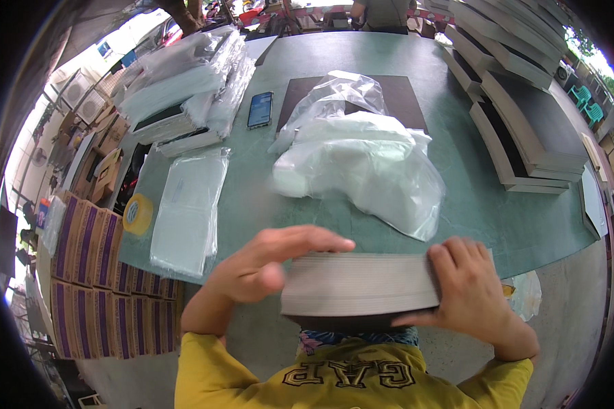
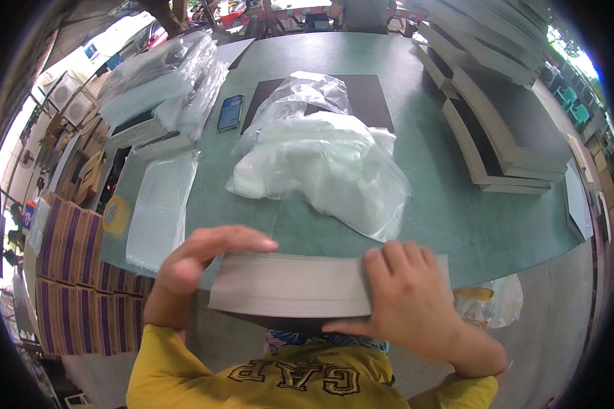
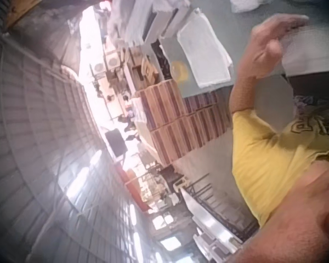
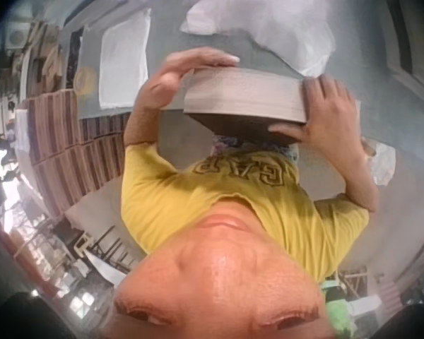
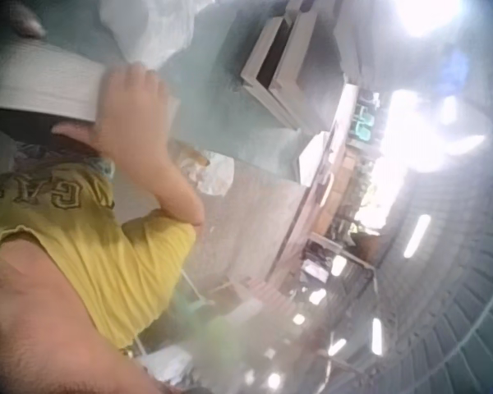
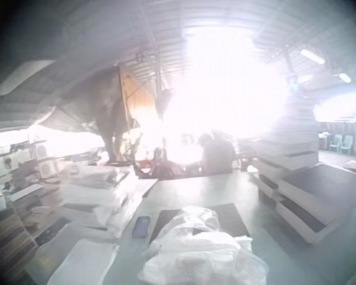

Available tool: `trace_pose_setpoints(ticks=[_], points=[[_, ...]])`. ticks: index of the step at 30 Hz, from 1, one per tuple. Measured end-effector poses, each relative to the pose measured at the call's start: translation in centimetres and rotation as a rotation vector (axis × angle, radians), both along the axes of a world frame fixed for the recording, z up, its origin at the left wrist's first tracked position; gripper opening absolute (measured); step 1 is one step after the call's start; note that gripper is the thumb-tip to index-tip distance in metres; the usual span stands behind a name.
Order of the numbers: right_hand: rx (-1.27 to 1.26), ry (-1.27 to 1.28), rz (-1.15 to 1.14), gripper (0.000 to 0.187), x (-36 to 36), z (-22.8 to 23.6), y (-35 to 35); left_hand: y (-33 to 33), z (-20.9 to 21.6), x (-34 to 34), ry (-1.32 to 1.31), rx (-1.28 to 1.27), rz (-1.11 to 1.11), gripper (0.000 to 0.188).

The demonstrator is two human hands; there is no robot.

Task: The person places a stack of paper into a plastic bag, pulls the bag tight around the stack, and places the packaged item onto a table.

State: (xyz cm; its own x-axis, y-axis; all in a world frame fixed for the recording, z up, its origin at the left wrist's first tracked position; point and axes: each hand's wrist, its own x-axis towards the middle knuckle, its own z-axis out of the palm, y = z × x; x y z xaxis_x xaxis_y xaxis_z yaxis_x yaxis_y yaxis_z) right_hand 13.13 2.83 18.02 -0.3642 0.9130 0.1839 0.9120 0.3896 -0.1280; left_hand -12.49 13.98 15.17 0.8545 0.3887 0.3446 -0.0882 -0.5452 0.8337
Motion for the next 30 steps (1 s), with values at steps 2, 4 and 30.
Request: trace_pose_setpoints(ticks=[2,4,30], points=[[0.057,0.039,-0.021,0.069,1.9,-0.2,-1.0,-3.1,1.2,0.3,0.005,0.071,0.071,0.070],[0.098,0.061,-0.032,0.069,3.1,-0.8,-1.4,-5.9,1.2,1.7,0.085,0.206,0.262,0.083],[0.235,1.341,-0.559,0.108,5.8,-9.5,-3.0,24.9,-9.3,1.7,-0.201,0.057,1.063,0.052]])
